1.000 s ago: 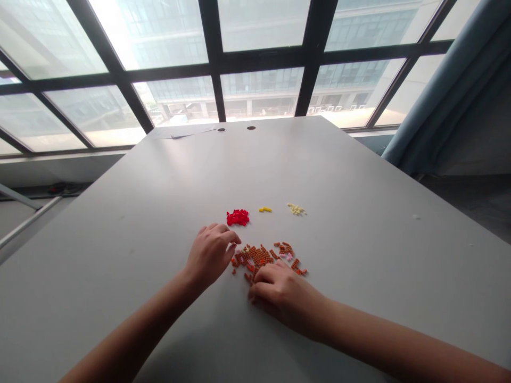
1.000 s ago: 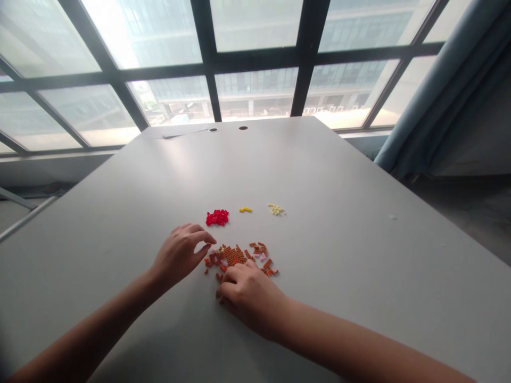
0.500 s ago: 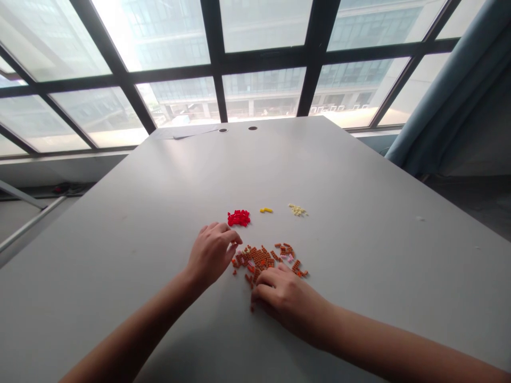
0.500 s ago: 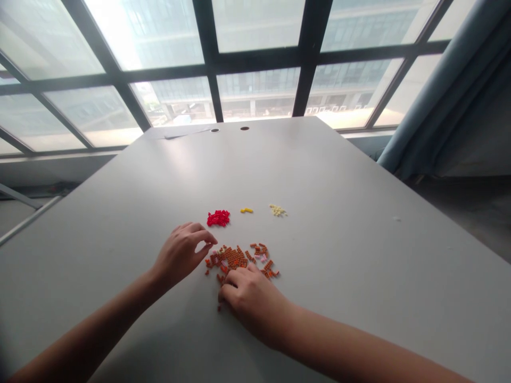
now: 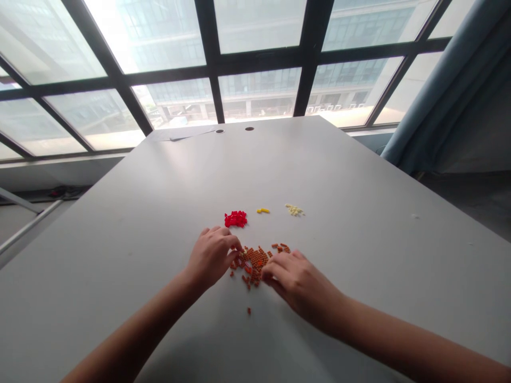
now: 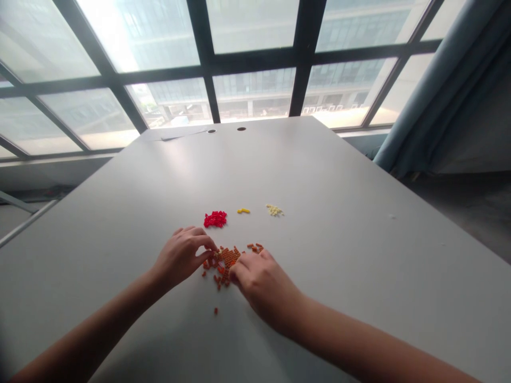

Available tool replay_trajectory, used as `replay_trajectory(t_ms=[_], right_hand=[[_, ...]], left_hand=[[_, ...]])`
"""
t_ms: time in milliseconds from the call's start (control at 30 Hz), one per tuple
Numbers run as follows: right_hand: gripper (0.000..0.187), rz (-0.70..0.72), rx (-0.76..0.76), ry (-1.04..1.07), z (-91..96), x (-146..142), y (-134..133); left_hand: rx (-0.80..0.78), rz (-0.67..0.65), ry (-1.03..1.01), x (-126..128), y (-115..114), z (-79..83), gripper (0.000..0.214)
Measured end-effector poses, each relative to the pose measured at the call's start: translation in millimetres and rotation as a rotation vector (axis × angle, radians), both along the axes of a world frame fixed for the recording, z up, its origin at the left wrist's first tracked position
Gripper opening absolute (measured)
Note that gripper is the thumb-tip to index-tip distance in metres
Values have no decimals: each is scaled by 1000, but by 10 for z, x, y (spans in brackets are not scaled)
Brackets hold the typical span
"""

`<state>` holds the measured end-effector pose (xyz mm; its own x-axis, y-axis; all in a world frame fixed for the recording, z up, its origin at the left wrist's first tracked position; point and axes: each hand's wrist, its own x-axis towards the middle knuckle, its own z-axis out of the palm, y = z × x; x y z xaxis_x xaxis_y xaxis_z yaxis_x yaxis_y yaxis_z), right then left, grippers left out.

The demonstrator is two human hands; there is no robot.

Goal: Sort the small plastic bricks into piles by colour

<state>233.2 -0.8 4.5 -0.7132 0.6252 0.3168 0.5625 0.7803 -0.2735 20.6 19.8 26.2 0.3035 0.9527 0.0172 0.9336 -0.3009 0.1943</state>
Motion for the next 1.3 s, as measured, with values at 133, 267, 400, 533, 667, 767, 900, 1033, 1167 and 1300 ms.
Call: replay_trajectory(t_ms=[133,267,400,533,667,767,900,1033,1167,1300], right_hand=[[4,-242,-15,82,70,270,512],[6,-397,35,96,-10,498,907],[9,-431,20,109,-131,595,1017],[13,-456,-4,232,-176,660,1043],[19,-605,-23,390,-195,723,1096],[21,-681,-58,447,-221,752,1125],[21,-676,-86,441,-258,758,1121],[20,-641,-74,433,-284,738,1101],[18,-622,-76,423,-288,716,1091],[17,-599,-82,424,-288,696,1084]], left_hand=[[-18,-28,74,46,-15,34,11],[16,-43,63,53,-15,34,12],[93,-9,-11,43,15,59,9],[136,-14,-80,186,147,107,8],[216,-64,-129,532,422,88,11],[248,-82,-144,810,674,7,14],[251,-82,-183,1044,939,-135,14],[239,-115,-232,1053,1014,-192,12],[261,-140,-272,772,904,-101,14],[192,-210,-230,266,669,29,6]])
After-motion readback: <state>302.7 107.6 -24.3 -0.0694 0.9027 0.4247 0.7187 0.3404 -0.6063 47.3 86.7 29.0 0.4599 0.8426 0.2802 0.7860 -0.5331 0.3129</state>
